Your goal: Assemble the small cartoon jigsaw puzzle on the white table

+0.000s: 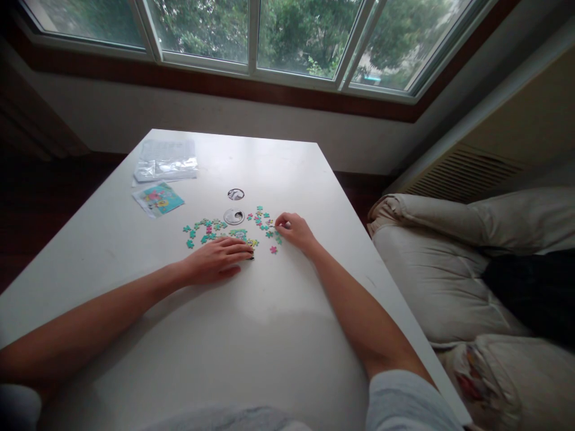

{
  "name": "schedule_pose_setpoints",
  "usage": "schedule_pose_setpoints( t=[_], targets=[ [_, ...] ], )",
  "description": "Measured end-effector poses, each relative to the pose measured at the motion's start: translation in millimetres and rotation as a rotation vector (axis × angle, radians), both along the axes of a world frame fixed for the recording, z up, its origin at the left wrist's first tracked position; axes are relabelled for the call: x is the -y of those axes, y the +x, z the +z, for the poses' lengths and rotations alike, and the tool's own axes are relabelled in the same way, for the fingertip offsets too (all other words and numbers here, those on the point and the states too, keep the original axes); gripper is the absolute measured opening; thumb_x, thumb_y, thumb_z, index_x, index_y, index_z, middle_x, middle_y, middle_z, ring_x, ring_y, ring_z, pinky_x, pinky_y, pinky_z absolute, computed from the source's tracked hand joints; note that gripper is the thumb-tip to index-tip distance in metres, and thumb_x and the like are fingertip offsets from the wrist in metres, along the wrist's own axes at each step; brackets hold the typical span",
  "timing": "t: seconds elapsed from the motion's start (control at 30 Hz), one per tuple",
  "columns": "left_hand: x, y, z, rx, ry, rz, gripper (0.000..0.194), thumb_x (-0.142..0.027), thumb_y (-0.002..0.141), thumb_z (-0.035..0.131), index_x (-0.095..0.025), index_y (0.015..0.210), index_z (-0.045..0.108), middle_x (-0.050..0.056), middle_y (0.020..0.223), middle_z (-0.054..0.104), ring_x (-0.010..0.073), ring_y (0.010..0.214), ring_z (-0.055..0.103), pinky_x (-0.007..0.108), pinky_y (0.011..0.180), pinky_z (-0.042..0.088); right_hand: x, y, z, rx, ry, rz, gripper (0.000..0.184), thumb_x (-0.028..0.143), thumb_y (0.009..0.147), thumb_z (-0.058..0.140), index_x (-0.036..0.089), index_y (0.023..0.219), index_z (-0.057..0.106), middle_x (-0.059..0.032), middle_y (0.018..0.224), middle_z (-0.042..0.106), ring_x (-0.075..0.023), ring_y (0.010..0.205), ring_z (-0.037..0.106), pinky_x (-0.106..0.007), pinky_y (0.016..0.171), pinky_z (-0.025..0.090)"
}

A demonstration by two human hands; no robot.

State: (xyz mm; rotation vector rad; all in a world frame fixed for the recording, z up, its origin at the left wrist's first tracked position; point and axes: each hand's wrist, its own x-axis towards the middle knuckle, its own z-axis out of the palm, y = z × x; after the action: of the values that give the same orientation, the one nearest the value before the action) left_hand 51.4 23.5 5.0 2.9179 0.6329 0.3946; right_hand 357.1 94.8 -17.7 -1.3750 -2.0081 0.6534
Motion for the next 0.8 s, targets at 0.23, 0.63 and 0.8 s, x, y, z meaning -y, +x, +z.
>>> schedule_pose_setpoints(
  t=[0.23, 0.63, 0.8],
  targets=[
    [0, 0, -3.5, 0.014, -0.013, -0.003, 0.041, -0.026, 0.099, 0.055, -0.024, 0.139, 0.056, 0.009, 0.145, 0.059, 0.0253, 0.133, 0.054, 0.045, 0.116, 0.04, 7, -10, 5.2, -0.146, -0.069, 0.042, 0.019, 0.031, 0.084, 0.058, 0.017, 0.095, 0.064, -0.0025, 0.083, 0.071, -0.0138, 0.072, 0.057, -0.026, 0.069, 0.043],
    [-4, -2, -7.5, -0.004, 0.029, 0.04, 0.04, -0.026, 0.097, 0.056, -0.025, 0.137, 0.058, 0.01, 0.136, 0.061, 0.0272, 0.124, 0.056, 0.046, 0.11, 0.045, 39, -42, 19.1, -0.036, -0.122, 0.33, 0.017, 0.032, 0.091, 0.061, 0.017, 0.093, 0.067, 0.0016, 0.074, 0.064, -0.0104, 0.066, 0.051, -0.022, 0.065, 0.038],
    [-2, -1, -6.7, -0.027, 0.04, 0.054, 0.041, -0.025, 0.097, 0.057, -0.023, 0.138, 0.058, 0.011, 0.135, 0.061, 0.0285, 0.123, 0.056, 0.046, 0.108, 0.046, 43, -52, 12.8, 0.021, -0.071, 0.321, 0.01, 0.022, 0.091, 0.058, 0.017, 0.092, 0.067, 0.0005, 0.078, 0.063, -0.0114, 0.07, 0.052, -0.022, 0.066, 0.038]
  ],
)
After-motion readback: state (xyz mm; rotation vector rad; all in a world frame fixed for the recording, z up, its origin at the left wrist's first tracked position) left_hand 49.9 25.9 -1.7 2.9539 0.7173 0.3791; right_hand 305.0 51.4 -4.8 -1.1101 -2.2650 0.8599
